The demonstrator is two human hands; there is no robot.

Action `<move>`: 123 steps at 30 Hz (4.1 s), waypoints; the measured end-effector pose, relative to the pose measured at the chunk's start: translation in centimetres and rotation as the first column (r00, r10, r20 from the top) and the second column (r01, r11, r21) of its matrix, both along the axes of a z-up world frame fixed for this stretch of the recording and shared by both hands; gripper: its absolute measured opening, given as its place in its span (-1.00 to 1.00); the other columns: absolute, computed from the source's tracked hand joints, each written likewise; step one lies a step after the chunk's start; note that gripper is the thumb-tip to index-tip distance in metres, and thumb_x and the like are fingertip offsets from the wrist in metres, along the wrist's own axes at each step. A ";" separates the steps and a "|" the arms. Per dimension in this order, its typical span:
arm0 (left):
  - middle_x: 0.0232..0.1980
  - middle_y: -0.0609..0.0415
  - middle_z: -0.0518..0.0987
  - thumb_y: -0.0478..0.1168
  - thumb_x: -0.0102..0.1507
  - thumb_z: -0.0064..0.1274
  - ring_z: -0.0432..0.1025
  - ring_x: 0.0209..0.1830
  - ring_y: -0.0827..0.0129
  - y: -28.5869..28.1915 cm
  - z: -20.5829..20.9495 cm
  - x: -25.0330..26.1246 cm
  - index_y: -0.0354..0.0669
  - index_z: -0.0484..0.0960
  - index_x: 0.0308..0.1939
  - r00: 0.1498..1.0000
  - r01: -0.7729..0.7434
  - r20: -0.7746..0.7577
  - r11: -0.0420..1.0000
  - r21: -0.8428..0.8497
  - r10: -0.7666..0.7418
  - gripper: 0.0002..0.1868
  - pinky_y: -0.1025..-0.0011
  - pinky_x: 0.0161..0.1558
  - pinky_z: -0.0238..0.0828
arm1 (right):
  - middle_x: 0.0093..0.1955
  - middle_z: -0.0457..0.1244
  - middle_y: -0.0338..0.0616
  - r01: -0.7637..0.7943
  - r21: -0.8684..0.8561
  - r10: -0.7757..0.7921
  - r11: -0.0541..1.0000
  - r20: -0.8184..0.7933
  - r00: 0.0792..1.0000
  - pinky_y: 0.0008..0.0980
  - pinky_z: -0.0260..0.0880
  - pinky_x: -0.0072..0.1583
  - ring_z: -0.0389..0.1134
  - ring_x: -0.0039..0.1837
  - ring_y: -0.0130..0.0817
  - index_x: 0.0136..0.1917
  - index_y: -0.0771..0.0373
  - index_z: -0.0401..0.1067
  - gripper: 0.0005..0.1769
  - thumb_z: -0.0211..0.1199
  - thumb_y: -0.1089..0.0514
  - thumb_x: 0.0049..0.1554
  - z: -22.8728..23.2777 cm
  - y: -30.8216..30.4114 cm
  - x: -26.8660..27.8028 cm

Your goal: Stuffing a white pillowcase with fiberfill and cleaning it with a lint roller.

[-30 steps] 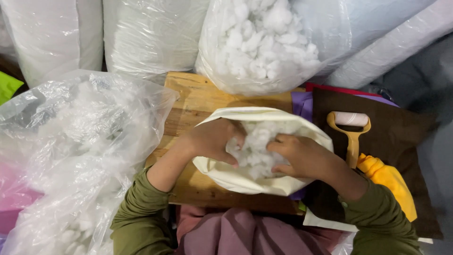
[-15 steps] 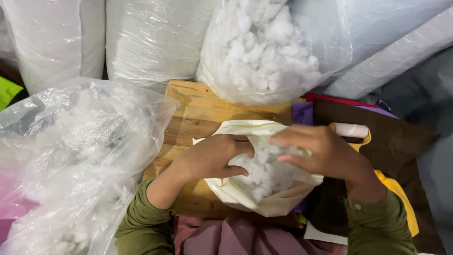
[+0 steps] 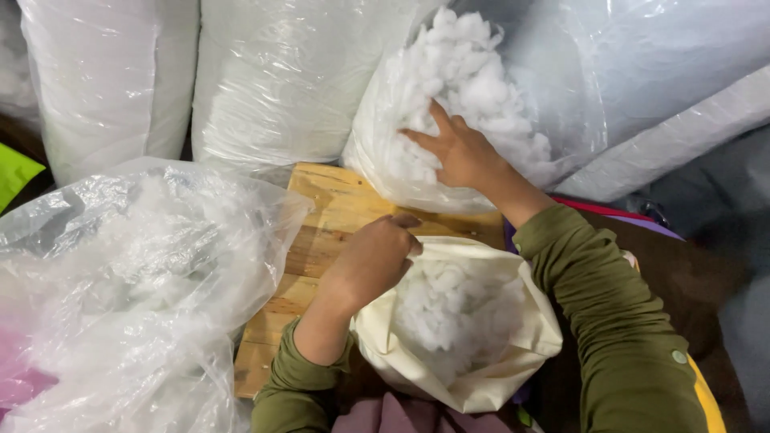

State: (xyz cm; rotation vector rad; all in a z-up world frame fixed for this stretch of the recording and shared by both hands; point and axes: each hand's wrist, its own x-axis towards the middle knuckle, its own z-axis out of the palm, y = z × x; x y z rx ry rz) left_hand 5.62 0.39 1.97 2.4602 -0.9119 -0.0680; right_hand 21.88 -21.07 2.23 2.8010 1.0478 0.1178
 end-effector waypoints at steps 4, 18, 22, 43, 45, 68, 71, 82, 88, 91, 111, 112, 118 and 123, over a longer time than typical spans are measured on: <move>-0.05 0.07 0.70 -0.65 0.06 -0.06 0.58 -0.15 0.09 0.7 0.4 0.7 -0.12 0.79 -0.08 0.993 -0.081 0.078 0.994 -0.070 0.087 -0.48 0.17 -0.26 0.52 | 0.37 0.04 0.25 -0.080 0.088 0.067 0.993 0.147 0.987 -0.09 0.41 -0.37 0.28 -0.34 0.05 0.43 -0.07 0.40 -0.11 0.29 0.43 -0.16 -2.7 -2.2 3.3; 0.04 -0.02 0.61 -0.21 0.32 0.11 0.46 -0.05 0.07 2.1 3.5 -0.6 -0.31 0.66 0.09 0.971 0.072 0.239 0.948 -0.310 0.005 -0.68 0.17 -0.09 0.47 | 0.00 0.42 0.09 -0.229 0.760 -0.201 0.608 0.427 0.882 -0.21 0.49 0.10 0.48 0.08 -0.18 0.04 0.46 0.50 -0.82 0.47 0.39 0.21 9.3 -10.0 0.0; 0.11 -0.05 0.61 -0.14 0.40 0.00 0.47 0.02 0.04 2.8 5.1 -1.6 -0.32 0.63 0.11 0.958 0.082 0.284 0.916 -0.393 0.036 -0.67 0.15 -0.09 0.49 | 0.21 0.36 0.09 -0.135 0.830 -0.096 0.541 0.221 0.971 -0.16 0.45 0.25 0.38 0.29 -0.19 0.17 0.47 0.44 -0.78 0.40 0.48 0.29 11.5 -11.6 -3.2; 0.68 -0.25 -0.08 0.07 -0.02 0.40 -0.10 0.74 0.07 -4.6 6.5 -7.8 0.11 -0.11 0.60 0.914 0.187 -0.157 0.732 -0.656 -0.374 0.27 0.13 0.48 0.25 | 0.12 0.26 -0.15 0.220 0.798 -0.026 0.560 -0.249 0.968 -0.30 0.29 0.24 0.32 0.18 -0.31 0.04 0.12 0.42 -0.56 0.30 -0.13 -0.03 -6.0 -8.5 -26.1; 0.70 -0.13 -0.16 -0.14 0.08 0.35 -0.16 0.74 0.05 -4.5 6.7 -7.2 0.19 -0.19 0.61 0.907 0.133 -0.275 0.837 -0.531 -0.318 0.20 0.03 0.34 0.31 | -0.13 0.15 -0.34 0.310 0.883 -0.264 0.352 -0.223 0.938 -0.36 0.18 0.11 0.21 -0.05 -0.49 -0.13 0.11 0.26 -0.59 0.18 -0.23 0.00 -12.5 -7.4 -24.4; -0.23 -0.03 0.60 -0.12 0.24 0.17 0.60 -0.28 0.09 0.2 5.5 -3.4 -0.23 0.67 -0.34 0.948 0.309 0.283 0.653 -0.691 -0.148 -0.78 0.27 -0.15 0.62 | 0.05 0.31 0.08 0.056 0.746 0.179 0.664 -0.231 0.957 -0.14 0.47 -0.11 0.41 -0.08 0.09 0.02 0.24 0.52 -0.78 0.24 0.08 0.17 3.5 -5.8 -23.4; -0.15 -0.18 0.57 -0.21 0.25 0.16 0.57 -0.24 -0.13 -0.9 6.2 -4.3 -0.30 0.60 -0.25 0.922 0.388 0.274 0.679 -0.623 -0.275 -0.82 0.06 -0.16 0.60 | 0.11 0.24 0.13 -0.079 0.523 0.184 0.849 -0.152 0.971 -0.12 0.39 0.03 0.34 0.08 0.10 0.09 0.35 0.46 -0.65 0.22 0.06 0.15 2.0 -2.6 -22.8; 0.21 -0.36 0.45 -0.40 0.31 -0.13 0.44 0.16 -0.47 0.1 8.2 -4.4 -0.30 0.48 0.12 0.931 0.350 0.115 0.756 -0.553 -0.346 -0.70 -0.22 0.11 0.46 | -0.10 0.32 -0.54 0.362 0.540 -0.102 0.760 -0.452 0.886 -0.51 0.51 0.05 0.47 -0.12 -0.46 0.27 -0.08 0.27 -0.48 0.32 0.00 0.05 -0.7 -8.6 -24.2; 0.39 -0.28 0.37 -0.61 0.06 -0.16 0.43 0.18 -0.41 -0.3 8.7 -4.6 -0.11 0.39 0.29 0.922 0.310 -0.065 0.830 -0.463 -0.381 -0.29 -0.15 0.13 0.51 | 0.12 0.28 -0.27 0.232 0.664 -0.017 0.711 -0.313 0.950 -0.27 0.49 0.11 0.43 0.06 -0.18 0.25 0.08 0.35 -0.54 0.29 0.08 0.07 2.0 -7.1 -24.2; 0.43 -0.26 0.35 -0.57 0.10 -0.19 0.42 0.23 -0.40 -0.3 8.9 -4.6 -0.08 0.40 0.29 0.936 0.259 -0.087 0.836 -0.484 -0.340 -0.34 -0.16 0.10 0.51 | 0.25 0.26 -0.10 0.147 0.725 0.030 0.673 -0.225 0.974 -0.12 0.47 0.15 0.41 0.17 0.00 0.24 0.17 0.39 -0.57 0.28 0.12 0.09 3.2 -6.2 -24.0; 0.10 -0.32 0.55 -0.21 0.34 -0.11 0.50 0.15 -0.32 0.8 8.4 -3.9 -0.31 0.41 0.10 0.971 0.176 -0.011 0.748 -0.640 -0.238 -0.69 -0.08 0.11 0.50 | 0.10 0.25 -0.19 0.222 0.648 0.037 0.729 -0.361 0.932 -0.17 0.44 0.02 0.40 0.01 -0.02 0.01 0.09 0.47 -0.80 0.29 0.19 0.07 1.6 -8.3 -24.3; 0.10 -0.32 0.55 -0.21 0.34 -0.11 0.50 0.15 -0.32 0.3 8.0 -3.9 -0.31 0.41 0.10 0.972 0.175 -0.009 0.749 -0.639 -0.235 -0.69 -0.08 0.11 0.50 | 0.10 0.25 -0.19 0.218 0.648 0.040 0.730 -0.359 0.932 -0.17 0.44 0.02 0.40 0.01 -0.02 0.01 0.09 0.47 -0.80 0.29 0.19 0.07 1.3 -7.2 -23.9; 0.19 -0.33 0.37 -0.38 0.20 0.08 0.38 0.19 -0.41 -3.0 3.2 -3.6 -0.32 0.28 0.28 0.903 0.346 -0.136 0.878 -0.330 -0.408 -0.43 -0.12 0.21 0.43 | 0.43 0.17 0.15 0.121 0.579 0.041 0.806 -0.260 0.965 0.13 0.14 0.35 0.12 0.48 0.29 0.13 0.23 0.37 -0.52 0.12 -0.08 0.02 -12.3 -6.7 -21.3; 0.31 -0.29 0.45 -0.22 0.18 0.22 0.56 0.04 -0.28 -5.2 -7.2 0.9 -0.17 0.36 0.42 0.980 0.118 -0.179 0.976 0.186 -0.084 -0.28 -0.15 -0.07 0.59 | 0.06 0.30 -0.05 0.389 0.199 -0.389 0.900 -0.040 0.920 -0.05 0.45 0.08 0.44 0.04 0.07 0.03 -0.04 0.54 -0.70 0.33 -0.09 0.03 -7.4 -8.2 -20.6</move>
